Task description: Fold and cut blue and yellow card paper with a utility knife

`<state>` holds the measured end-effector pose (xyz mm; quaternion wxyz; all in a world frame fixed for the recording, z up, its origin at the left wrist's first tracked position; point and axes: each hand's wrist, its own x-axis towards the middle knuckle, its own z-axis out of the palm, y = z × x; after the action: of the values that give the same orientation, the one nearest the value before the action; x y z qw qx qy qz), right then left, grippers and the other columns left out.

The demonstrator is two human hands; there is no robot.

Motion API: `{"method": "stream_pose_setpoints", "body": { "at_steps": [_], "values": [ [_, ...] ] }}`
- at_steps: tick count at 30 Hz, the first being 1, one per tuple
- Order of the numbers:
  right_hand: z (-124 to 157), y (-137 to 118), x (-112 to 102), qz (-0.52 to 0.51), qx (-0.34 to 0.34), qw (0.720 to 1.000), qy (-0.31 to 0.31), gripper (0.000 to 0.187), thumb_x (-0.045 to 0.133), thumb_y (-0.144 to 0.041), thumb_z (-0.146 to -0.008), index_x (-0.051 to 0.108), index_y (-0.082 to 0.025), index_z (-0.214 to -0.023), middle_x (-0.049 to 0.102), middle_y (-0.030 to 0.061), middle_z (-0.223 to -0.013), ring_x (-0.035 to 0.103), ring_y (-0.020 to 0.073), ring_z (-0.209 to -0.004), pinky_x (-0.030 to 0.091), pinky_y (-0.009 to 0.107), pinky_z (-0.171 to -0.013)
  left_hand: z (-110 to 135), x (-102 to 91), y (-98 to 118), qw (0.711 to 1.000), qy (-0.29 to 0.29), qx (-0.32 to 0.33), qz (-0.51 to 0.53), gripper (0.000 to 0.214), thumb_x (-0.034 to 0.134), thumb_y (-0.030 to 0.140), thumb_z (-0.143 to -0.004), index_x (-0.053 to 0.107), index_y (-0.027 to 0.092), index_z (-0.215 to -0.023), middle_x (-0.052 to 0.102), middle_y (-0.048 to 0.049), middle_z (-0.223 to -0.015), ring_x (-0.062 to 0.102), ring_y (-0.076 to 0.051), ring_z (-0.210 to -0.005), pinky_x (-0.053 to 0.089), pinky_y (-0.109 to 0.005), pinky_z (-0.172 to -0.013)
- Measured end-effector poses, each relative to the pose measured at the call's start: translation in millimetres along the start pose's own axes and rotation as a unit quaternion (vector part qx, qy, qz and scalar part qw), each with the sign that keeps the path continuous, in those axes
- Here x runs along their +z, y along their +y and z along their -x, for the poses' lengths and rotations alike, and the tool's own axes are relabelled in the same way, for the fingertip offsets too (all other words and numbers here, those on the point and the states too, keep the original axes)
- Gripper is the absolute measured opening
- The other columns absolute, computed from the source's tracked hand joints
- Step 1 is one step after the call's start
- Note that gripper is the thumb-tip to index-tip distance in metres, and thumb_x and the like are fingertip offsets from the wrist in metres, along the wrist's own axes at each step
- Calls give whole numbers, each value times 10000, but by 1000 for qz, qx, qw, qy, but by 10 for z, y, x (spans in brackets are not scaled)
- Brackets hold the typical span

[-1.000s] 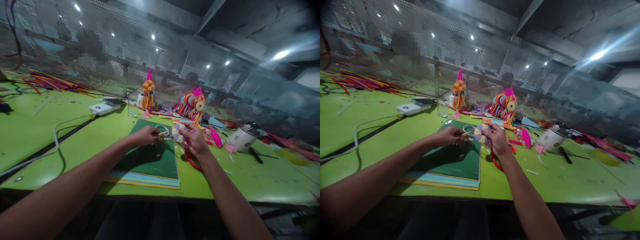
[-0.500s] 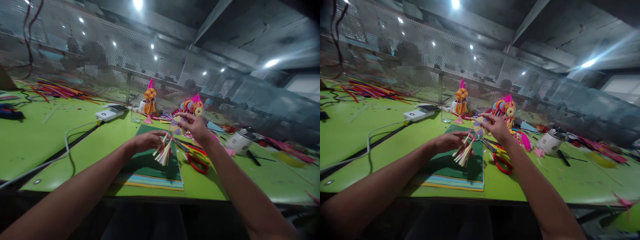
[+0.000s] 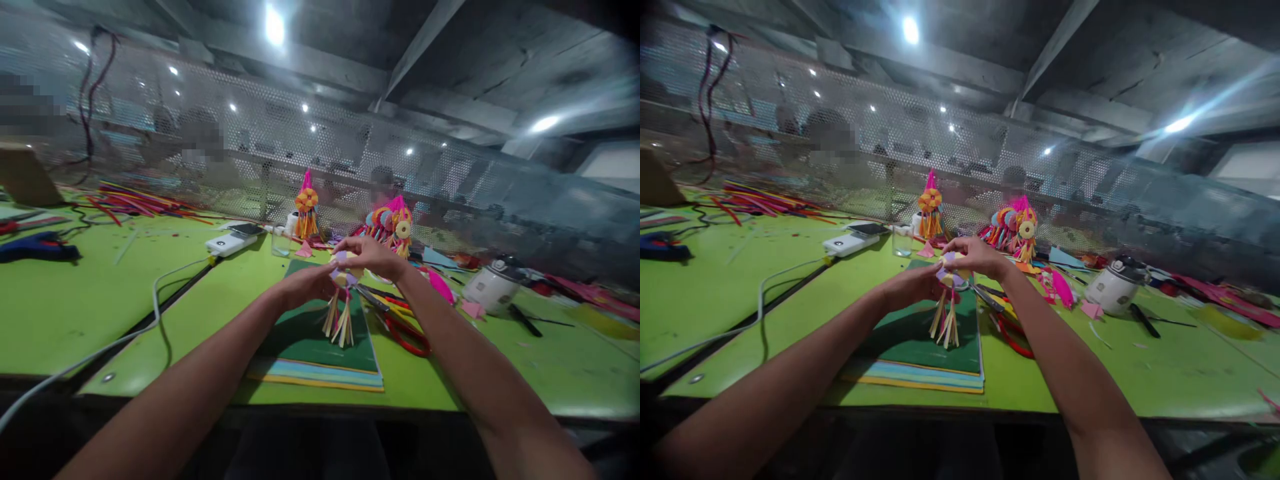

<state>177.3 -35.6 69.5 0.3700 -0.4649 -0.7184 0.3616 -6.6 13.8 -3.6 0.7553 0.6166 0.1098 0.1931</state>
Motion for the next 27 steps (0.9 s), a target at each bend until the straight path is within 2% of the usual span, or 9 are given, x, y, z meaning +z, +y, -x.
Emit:
{"method": "stream_pose_setpoints", "body": {
  "at_steps": [3,5,7,10,14,17,20,23,27],
  "values": [
    [-40,-69,-13,30,-3,999,-39,290,724,-291,-725,716,-134,-968,690,34,-845,587,128,-733,454,252,-688,-14,-21,14,995,55,72,-32,450,666,521,-807,710,111,-986,720,-151,-1017,670,-221,-901,477,-332,-839],
    [-59,-121,-15,53,-11,997,-59,288,699,-301,-753,731,-140,-991,701,39,-875,588,137,-770,450,260,-718,-17,-26,10,994,70,85,-28,363,741,426,-767,727,92,-909,729,-149,-963,678,-215,-856,493,-350,-856],
    [-72,-135,2,50,-21,997,-53,289,695,-298,-759,736,-151,-1004,708,41,-930,589,140,-801,448,259,-733,-15,-21,6,994,74,79,2,315,768,360,-748,727,73,-869,733,-145,-900,686,-212,-804,511,-382,-870],
    [-76,0,78,-43,-21,999,26,331,688,-367,-771,722,-167,-1033,710,38,-932,595,136,-766,455,246,-674,-6,-1,12,992,83,62,66,256,734,296,-781,715,60,-879,732,-140,-850,696,-215,-775,546,-387,-836],
    [-25,435,228,-212,37,964,157,456,683,-577,-724,713,-160,-905,696,47,-754,604,160,-646,479,279,-587,-13,31,10,986,110,52,115,143,638,206,-850,686,72,-857,716,-98,-762,684,-183,-667,590,-347,-715],
    [51,709,270,-235,43,947,215,480,697,-628,-680,692,-165,-811,693,46,-719,619,172,-633,499,306,-604,-33,56,7,982,132,36,132,146,567,164,-889,668,68,-846,703,-84,-728,670,-163,-607,598,-311,-622],
    [121,803,237,-182,19,954,237,489,672,-641,-687,688,-169,-813,709,57,-758,651,186,-694,523,329,-660,-21,61,75,976,160,31,148,163,529,160,-914,659,62,-898,713,-97,-758,680,-161,-600,591,-272,-566],
    [150,795,266,-83,8,973,216,481,618,-630,-729,701,-164,-813,715,77,-769,664,204,-729,536,356,-678,46,11,237,962,202,73,169,156,526,188,-925,641,82,-924,698,-78,-688,690,-166,-589,561,-218,-495],
    [159,748,583,-17,11,986,168,372,678,-517,-725,735,-157,-799,717,104,-782,657,249,-755,527,404,-686,149,-92,464,945,231,130,194,162,490,181,-942,608,96,-872,666,-52,-615,654,-127,-502,428,-131,-345]
  ]
}}
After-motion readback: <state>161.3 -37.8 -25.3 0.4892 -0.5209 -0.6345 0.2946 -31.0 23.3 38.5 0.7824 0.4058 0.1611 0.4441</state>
